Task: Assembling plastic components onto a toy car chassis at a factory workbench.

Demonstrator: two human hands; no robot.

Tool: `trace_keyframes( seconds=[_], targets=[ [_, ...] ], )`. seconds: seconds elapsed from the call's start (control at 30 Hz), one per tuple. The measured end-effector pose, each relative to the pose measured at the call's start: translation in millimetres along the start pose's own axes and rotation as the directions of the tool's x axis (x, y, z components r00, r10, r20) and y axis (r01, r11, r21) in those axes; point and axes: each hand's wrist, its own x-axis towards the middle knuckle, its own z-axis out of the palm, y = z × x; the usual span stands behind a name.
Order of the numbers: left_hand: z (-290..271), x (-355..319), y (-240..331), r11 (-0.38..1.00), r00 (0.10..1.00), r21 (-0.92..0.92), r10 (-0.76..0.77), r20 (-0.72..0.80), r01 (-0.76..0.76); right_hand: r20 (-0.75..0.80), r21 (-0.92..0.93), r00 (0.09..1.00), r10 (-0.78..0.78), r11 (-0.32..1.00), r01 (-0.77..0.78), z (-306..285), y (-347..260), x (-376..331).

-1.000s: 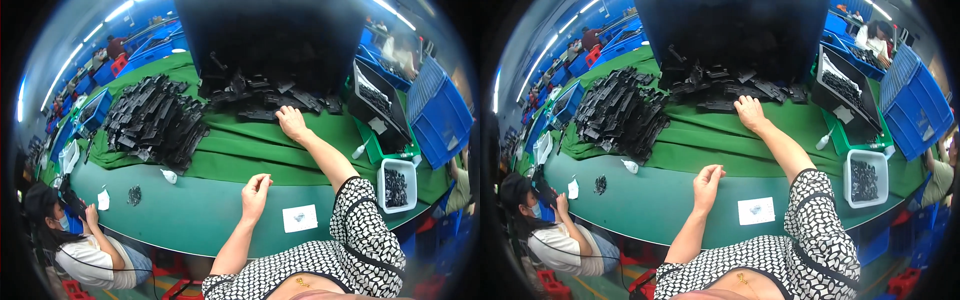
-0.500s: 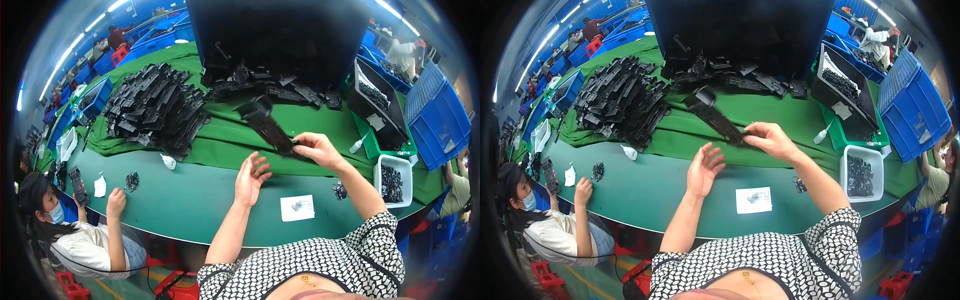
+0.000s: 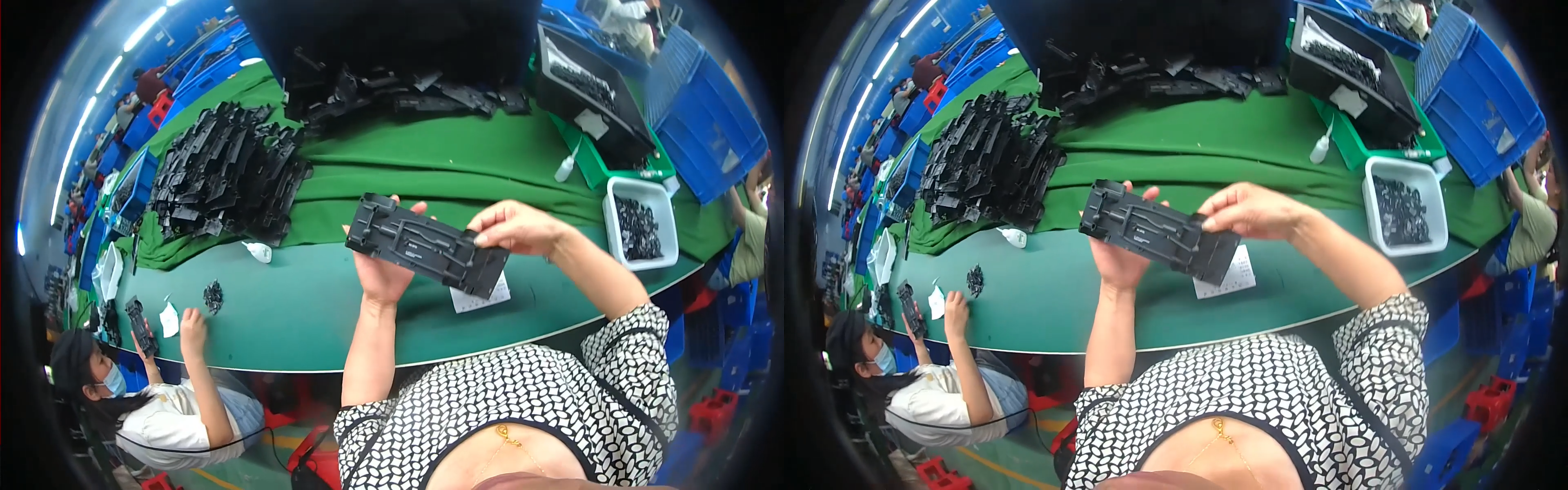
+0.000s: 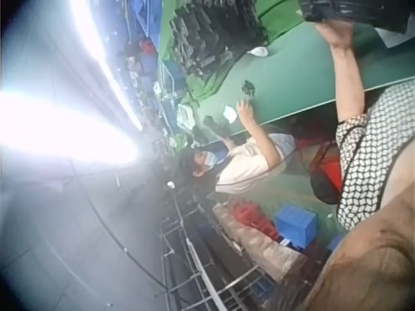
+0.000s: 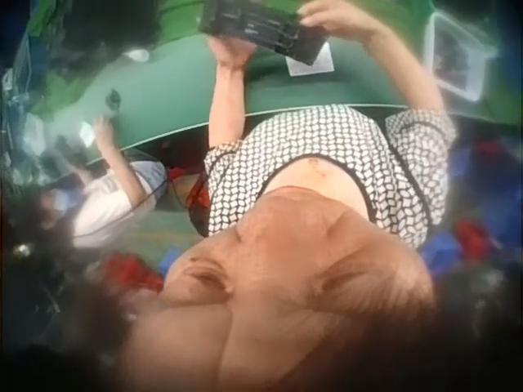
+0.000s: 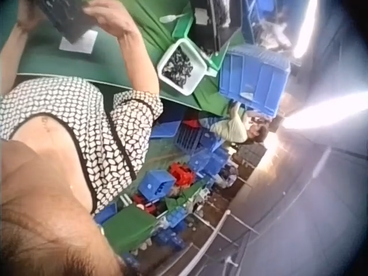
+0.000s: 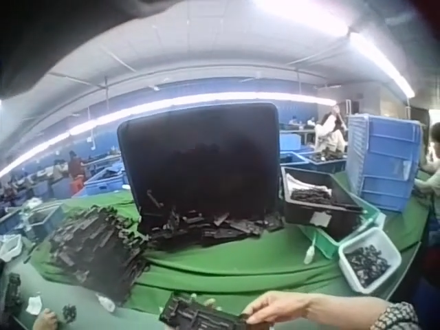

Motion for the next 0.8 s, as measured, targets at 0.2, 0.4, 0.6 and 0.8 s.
trace_keyframes(
  seconds=[0.2, 0.4, 0.6, 0.8],
  targets=[
    [13.8, -5.8, 2.3, 0.986, 0.993, -0.139, -0.097, -0.062, 0.088, -0.287, 0.058, 0.956, -0.065, 0.995, 0.085, -12.2, -11.0, 8.4],
    [8.1, -5.1, -1.8, 0.947, 0.985, -0.270, -0.170, 0.032, 0.173, -0.382, -0.146, 0.916, -0.123, 0.987, 0.072, -20.7, -13.8, 8.3],
    [-1.7, -11.2, -4.6, 0.999, 1.000, -0.050, -0.020, 0.020, 0.021, -0.405, 0.135, 0.896, -0.184, 0.957, 0.258, 2.5, -1.5, 15.8],
    [14.0, -0.1, -20.7, 0.961, 0.990, 0.278, 0.035, -0.134, 0.003, -0.450, 0.266, 0.865, -0.224, 0.891, 0.369, 49.3, 42.5, 28.4]
  ],
)
